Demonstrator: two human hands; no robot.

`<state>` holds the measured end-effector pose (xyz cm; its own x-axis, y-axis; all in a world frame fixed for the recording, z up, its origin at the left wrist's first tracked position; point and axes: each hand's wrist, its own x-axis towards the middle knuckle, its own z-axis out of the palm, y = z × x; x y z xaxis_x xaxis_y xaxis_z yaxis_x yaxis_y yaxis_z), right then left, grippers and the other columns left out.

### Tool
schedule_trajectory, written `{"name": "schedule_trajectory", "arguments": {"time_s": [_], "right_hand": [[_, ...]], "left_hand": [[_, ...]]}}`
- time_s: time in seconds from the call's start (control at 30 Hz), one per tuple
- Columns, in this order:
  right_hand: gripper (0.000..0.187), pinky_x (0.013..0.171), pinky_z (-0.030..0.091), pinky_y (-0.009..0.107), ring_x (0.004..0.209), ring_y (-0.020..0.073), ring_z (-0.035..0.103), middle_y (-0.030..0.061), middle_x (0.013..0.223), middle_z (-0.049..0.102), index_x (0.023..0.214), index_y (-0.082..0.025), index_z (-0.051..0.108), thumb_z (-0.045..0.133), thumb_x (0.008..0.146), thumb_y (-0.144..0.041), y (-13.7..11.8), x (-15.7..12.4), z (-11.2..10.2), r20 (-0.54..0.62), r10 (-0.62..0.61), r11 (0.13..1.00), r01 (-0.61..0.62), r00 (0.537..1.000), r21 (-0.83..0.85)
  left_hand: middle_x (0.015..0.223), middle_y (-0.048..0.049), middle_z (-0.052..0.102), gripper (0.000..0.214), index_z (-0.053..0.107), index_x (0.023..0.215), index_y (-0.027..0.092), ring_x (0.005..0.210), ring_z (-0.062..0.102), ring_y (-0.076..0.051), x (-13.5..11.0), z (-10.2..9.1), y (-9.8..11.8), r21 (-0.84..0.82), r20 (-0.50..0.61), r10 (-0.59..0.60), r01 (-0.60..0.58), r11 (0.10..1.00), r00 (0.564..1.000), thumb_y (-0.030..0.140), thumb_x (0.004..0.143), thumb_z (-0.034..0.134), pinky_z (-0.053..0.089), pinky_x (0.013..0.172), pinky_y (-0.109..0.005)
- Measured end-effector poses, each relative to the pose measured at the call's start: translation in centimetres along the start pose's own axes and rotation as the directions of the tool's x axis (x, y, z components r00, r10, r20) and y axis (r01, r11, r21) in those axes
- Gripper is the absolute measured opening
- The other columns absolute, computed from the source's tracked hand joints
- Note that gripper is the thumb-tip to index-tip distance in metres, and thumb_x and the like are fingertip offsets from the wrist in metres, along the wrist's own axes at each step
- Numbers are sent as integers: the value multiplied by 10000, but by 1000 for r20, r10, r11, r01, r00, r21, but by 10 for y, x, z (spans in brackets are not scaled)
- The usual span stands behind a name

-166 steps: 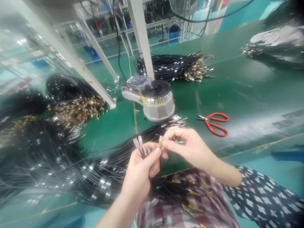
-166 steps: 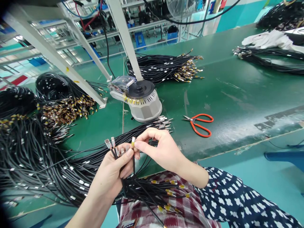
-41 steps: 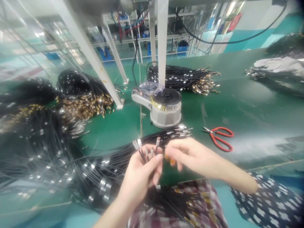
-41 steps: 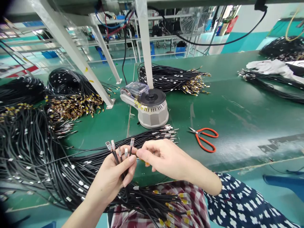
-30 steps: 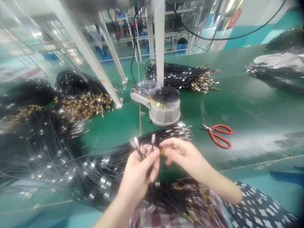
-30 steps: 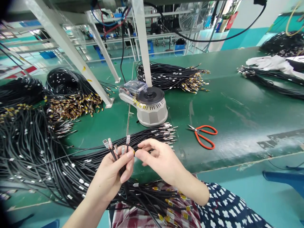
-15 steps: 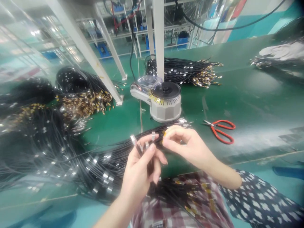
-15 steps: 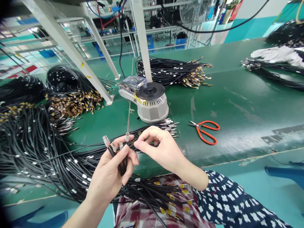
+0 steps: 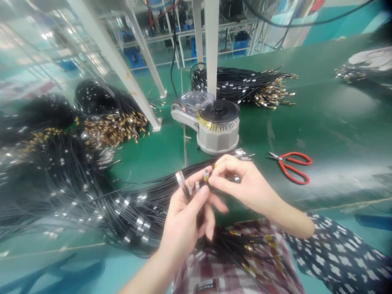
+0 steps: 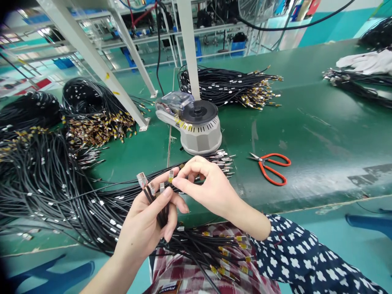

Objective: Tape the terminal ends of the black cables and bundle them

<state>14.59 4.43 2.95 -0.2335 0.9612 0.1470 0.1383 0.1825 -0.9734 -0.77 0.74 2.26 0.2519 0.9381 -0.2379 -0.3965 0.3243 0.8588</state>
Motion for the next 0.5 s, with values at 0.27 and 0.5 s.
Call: {"name": "schedule_trajectory", "arguments": {"time_s": [0.27,0.5], "right_hand": [[128,670,425,278,727,132,540,4,764,564,691,-165,618,644,813,-195,-6,2,-5,27,15,999,-14,1000,-43],[121,660,426,273,703,126,535,1,746,563,687,-161,602,640,801,-179,-7,3,-6,38,16,997,-13,999,-73]], "left_hand": [[640,-54,721,392,549,1299,163,278,501,-72,1,-2,1,10,28,-8,8,1000,1000,291,929,566,217,275,-131],[628,-51,723,420,541,1308,156,270,498,-79,2,-4,-2,-27,45,-8,9,1000,999,300,915,582,223,265,-135]]}}
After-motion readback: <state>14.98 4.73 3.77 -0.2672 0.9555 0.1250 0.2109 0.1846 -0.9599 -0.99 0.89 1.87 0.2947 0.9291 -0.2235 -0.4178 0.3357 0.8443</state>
